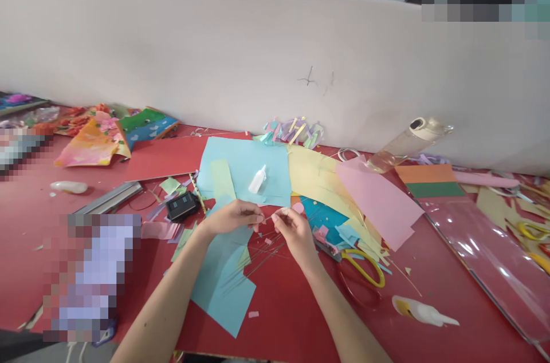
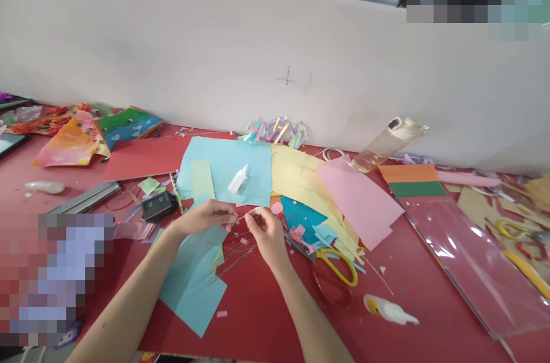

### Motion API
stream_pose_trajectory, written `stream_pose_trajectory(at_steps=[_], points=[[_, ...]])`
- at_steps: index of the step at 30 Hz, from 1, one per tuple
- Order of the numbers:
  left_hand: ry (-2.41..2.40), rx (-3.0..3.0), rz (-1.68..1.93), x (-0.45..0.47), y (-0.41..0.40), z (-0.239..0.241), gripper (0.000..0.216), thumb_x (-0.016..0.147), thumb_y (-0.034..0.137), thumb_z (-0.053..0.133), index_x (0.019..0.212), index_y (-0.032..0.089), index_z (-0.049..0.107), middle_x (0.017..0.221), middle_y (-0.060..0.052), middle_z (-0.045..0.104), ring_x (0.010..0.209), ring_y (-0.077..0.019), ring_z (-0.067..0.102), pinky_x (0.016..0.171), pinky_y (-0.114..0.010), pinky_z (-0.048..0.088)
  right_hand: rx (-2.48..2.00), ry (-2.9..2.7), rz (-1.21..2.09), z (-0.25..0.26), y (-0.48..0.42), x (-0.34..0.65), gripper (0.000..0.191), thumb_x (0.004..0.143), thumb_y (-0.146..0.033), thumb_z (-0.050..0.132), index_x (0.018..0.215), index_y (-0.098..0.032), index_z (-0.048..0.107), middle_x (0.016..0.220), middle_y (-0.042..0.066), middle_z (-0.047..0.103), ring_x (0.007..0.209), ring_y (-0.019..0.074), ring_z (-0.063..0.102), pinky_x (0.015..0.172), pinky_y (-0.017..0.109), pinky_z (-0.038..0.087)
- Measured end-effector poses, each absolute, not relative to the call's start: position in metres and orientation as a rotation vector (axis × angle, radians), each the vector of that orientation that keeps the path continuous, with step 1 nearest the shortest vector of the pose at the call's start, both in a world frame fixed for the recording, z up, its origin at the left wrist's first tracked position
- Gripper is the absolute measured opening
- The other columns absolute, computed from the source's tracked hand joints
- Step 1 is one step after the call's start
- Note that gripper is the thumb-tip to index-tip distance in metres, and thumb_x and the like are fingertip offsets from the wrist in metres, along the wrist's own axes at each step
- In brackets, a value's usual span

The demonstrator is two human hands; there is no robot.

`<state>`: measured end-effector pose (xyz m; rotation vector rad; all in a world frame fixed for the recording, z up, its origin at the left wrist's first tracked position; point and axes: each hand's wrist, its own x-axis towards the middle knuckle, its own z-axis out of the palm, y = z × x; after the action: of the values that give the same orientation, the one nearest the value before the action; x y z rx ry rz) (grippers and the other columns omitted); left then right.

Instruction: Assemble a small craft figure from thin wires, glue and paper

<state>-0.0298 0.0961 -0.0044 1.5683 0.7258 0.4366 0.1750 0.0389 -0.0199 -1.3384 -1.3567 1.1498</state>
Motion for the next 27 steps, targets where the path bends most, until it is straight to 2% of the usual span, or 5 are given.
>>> stream_pose_trajectory(at_steps=[6,14,27], points=[[0.736,1.589,0.442,-0.030,0.093,0.001,0.030,0.094,0.041,0.056,0.085,0.014,0.068,0.072,-0.003,0.067,0.067,-0.0134,0.056,0.067,-0.025,0.045,-1.336,-1.342,1.168,-0.015,0.037,0.175,0.029,0.088,-0.047,0.062,0.080,-0.019,0.064,0.069,0.002,0.061,0.063,0.0168,0.057,0.061,0.027,0.048],[0.716,1.599,0.484,-0.019,0.087,0.015,0.030,0.098,0.038,0.051,0.087,0.015,0.067,0.076,-0.002,0.066,0.074,-0.0136,0.059,0.075,-0.024,0.045,-1.337,-1.295,1.136,-0.011,0.033,0.183,0.026,0.088,-0.043,0.061,0.078,-0.020,0.061,0.070,0.001,0.059,0.063,0.0154,0.055,0.061,0.026,0.047],[0.727,1.393,0.456,-0.013,0.081,-0.013,0.032,0.093,0.044,0.059,0.088,0.014,0.068,0.073,-0.004,0.067,0.070,-0.0138,0.064,0.068,-0.025,0.051,-1.356,-1.239,1.167,-0.028,0.028,0.184,0.025,0.087,-0.043,0.062,0.077,-0.020,0.061,0.067,0.000,0.058,0.058,0.0144,0.054,0.056,0.026,0.047]])
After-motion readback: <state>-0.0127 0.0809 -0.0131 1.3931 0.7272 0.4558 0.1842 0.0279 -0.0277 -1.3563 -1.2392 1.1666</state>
